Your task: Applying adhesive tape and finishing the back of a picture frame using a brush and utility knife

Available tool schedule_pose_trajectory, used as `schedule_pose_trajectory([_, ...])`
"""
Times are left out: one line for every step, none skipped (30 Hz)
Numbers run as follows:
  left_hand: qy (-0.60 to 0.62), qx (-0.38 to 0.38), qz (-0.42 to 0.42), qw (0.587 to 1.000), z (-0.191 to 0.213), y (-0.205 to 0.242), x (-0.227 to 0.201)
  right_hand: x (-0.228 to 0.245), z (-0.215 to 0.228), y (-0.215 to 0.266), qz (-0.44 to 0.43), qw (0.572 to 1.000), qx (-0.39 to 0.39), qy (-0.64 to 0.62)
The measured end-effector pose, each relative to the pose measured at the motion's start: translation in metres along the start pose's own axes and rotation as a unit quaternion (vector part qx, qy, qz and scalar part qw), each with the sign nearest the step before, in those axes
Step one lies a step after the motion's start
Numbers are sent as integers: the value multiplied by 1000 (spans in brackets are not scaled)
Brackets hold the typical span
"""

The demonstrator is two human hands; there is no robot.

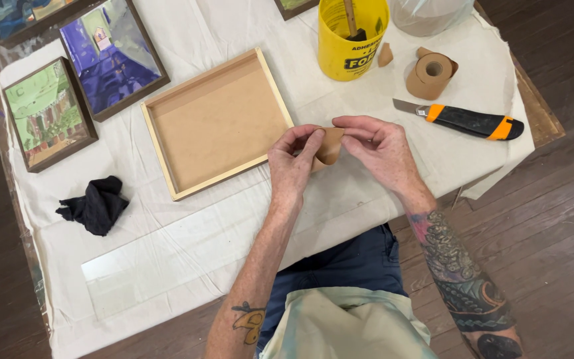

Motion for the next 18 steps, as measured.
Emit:
schedule_pose_trajectory([0, 1, 0, 1000, -1, 0, 2, -1, 0, 0, 0, 1000, -1, 0])
schedule_pose_trajectory([-2, 1, 2, 1000, -1, 0, 4, -3, 0, 1, -4, 1000, -4, 3])
schedule_pose_trajectory([-4, 2, 4, 1000, -1, -1, 6, -5, 0, 1, -8, 1000, -8, 5])
schedule_pose_trajectory([-4, 2, 4, 1000, -1, 2, 1, -5, -1, 0, -8, 1000, -8, 5])
schedule_pose_trajectory([-3, 2, 5, 1000, -1, 5, -3, -6, 0, 0, -8, 1000, -18, 4])
schedule_pose_trajectory([-3, 3, 7, 1000, -2, 8, -7, -6, 1, -1, -9, 1000, -27, 2])
schedule_pose_trajectory([-3, 3, 7, 1000, -3, 8, -6, -7, 1, -2, -9, 1000, -28, 2])
schedule_pose_trajectory([-6, 4, 5, 1000, -3, 8, -7, -8, 2, -3, -11, 999, -37, 11])
schedule_pose_trajectory([-9, 5, 2, 1000, -4, 8, -7, -9, 3, -4, -13, 999, -47, 19])
schedule_pose_trajectory([-9, 4, 1, 1000, -3, 7, -4, -10, 4, -4, -13, 999, -46, 19])
schedule_pose_trajectory([-6, 8, -1, 1000, -4, 6, -1, -11, 5, -4, -11, 998, -48, 26])
schedule_pose_trajectory([-4, 11, -2, 1000, -4, 5, 2, -12, 6, -3, -10, 998, -50, 32])
schedule_pose_trajectory([-4, 9, -2, 1000, -2, 5, 3, -13, 5, -3, -10, 998, -49, 32])
schedule_pose_trajectory([-1, 9, -3, 1000, -2, 4, 4, -13, 6, -3, -10, 998, -50, 28])
schedule_pose_trajectory([3, 9, -4, 1000, -2, 4, 5, -14, 8, -3, -9, 998, -51, 24])
schedule_pose_trajectory([4, 8, -4, 1000, -2, 4, 5, -12, 6, -2, -9, 998, -51, 25])
schedule_pose_trajectory([0, 8, -4, 1000, -2, 5, 5, -10, 5, -2, -12, 998, -57, 16])
schedule_pose_trajectory([-4, 6, -5, 1000, -2, 6, 5, -9, 4, -1, -14, 998, -62, 8])
Point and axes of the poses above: each hand's wrist, its own y-axis away from the middle knuckle, its own z-axis out of the back of the hand, x = y × z, the point moved 10 cm from there along -y, towards the middle knuckle, and after that the axes turned 5 degrees about x, right-handed, at the moved point
